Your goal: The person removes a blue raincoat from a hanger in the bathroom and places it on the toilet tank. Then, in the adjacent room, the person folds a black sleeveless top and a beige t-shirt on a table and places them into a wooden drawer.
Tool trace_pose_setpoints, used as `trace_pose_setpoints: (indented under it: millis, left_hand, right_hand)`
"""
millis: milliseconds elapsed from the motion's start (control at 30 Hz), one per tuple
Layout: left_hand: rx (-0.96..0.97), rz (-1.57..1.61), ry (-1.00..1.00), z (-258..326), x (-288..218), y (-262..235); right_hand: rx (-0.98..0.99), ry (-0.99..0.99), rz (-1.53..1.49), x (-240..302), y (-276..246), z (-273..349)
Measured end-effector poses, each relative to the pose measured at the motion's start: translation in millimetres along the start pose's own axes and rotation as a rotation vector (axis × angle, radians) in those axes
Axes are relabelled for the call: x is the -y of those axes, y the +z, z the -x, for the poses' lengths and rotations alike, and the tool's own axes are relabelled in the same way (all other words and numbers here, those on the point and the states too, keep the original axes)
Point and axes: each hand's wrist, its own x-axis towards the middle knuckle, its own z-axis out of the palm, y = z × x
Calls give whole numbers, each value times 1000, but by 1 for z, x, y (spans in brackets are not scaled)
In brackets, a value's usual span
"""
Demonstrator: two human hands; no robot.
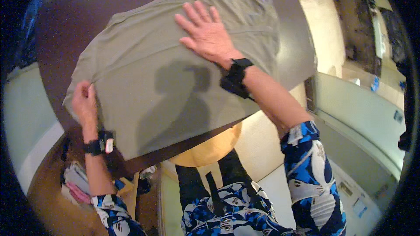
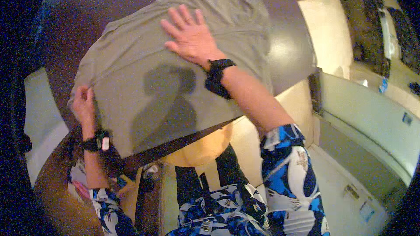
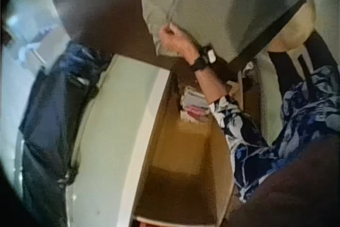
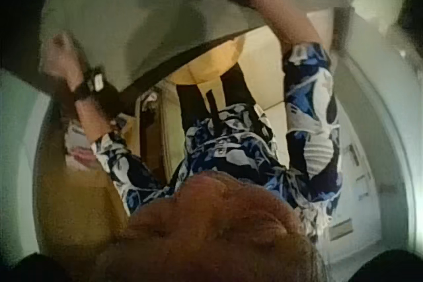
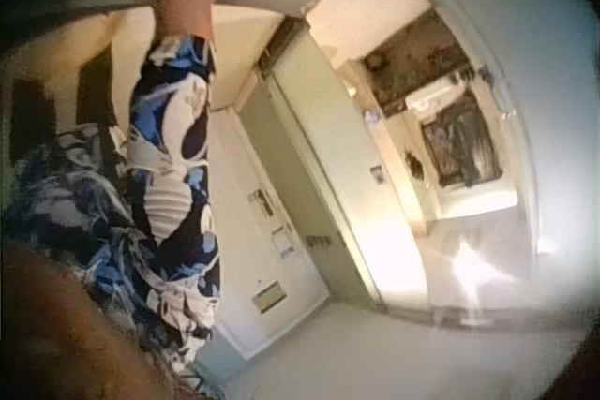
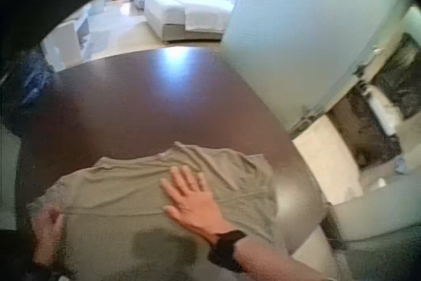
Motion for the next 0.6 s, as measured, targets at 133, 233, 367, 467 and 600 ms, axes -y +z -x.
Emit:
trace_pose_setpoints:
  millis: [133, 233, 367, 467, 600]
  left_hand:
    - [-92, 100, 63, 9, -16, -11]
    - [-83, 208, 54, 20, -15, -23]
    - [-112, 328, 26, 40, -16, -57]
    - [-149, 399, 92, 55, -23, -73]
    - [-188, 385, 218, 76, -23, -90]
  right_hand:
    - [-33, 9, -74, -1, -6, 4]
    - [-57, 1, -116, -4, -6, 7]
    - [-104, -106, -285, 25, -14, 4]
    - [35, -221, -423, 52, -34, 5]
    - [119, -258, -368, 47, -30, 13]
